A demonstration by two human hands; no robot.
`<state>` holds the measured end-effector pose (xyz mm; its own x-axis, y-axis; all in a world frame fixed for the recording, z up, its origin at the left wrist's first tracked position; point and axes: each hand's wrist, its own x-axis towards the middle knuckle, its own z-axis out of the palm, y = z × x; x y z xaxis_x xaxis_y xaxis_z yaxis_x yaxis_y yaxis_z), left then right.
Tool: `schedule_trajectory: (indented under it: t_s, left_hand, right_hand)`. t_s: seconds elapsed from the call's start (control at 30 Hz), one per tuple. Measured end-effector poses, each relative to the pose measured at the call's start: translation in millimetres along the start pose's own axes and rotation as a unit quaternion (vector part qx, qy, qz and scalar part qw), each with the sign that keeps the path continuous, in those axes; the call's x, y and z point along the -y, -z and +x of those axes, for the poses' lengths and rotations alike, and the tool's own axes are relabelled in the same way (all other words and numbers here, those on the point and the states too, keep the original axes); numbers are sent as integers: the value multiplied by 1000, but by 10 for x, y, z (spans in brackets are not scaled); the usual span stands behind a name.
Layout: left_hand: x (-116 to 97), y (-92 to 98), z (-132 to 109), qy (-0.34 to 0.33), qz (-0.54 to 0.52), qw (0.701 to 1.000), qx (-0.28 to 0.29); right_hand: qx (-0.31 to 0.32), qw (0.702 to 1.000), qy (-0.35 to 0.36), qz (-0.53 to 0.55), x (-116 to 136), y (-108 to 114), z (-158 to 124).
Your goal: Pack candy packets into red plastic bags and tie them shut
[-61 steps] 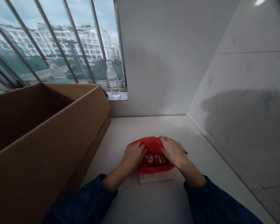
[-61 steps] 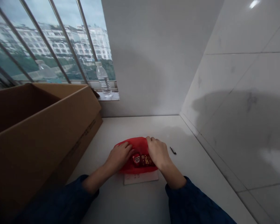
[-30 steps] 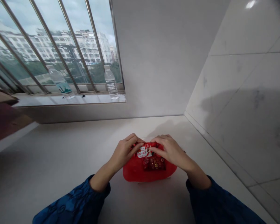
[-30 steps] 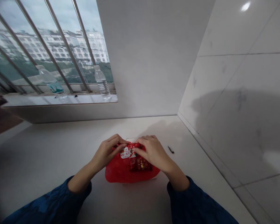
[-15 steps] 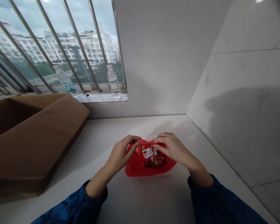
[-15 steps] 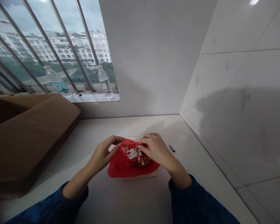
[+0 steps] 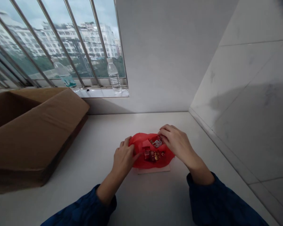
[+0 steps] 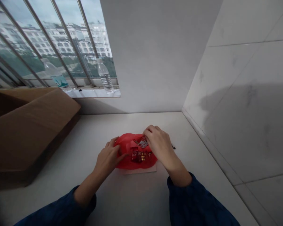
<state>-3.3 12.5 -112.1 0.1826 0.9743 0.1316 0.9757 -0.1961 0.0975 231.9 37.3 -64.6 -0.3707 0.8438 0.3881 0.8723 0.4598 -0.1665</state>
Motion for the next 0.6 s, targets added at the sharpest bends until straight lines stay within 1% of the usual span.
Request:
schedule_trajectory:
  t_s: [0.07, 0.17, 0.27, 0.37, 0.43, 0.6]
  left_hand:
    - [8, -41, -8, 12, -31, 999, 18]
    - [14, -70, -42, 12, -86, 995, 49]
    - [37, -62, -60, 11, -147, 987, 60]
    - [86, -37, -56, 11, -216, 976, 29]
    - [121, -29, -54, 6, -250, 968, 2]
    - [175, -55, -76, -7, -287, 957, -35]
  right_hand:
    - [14, 1000, -9, -18, 3, -4, -1]
    - [30, 999, -13, -22, 16, -34, 7]
    - [24, 999, 10, 40, 39, -81, 22]
    - [9, 994, 27, 103, 54, -120, 31]
    - [14, 995, 17, 98, 51, -127, 23]
    - [96, 995, -34, 9, -12, -113, -55]
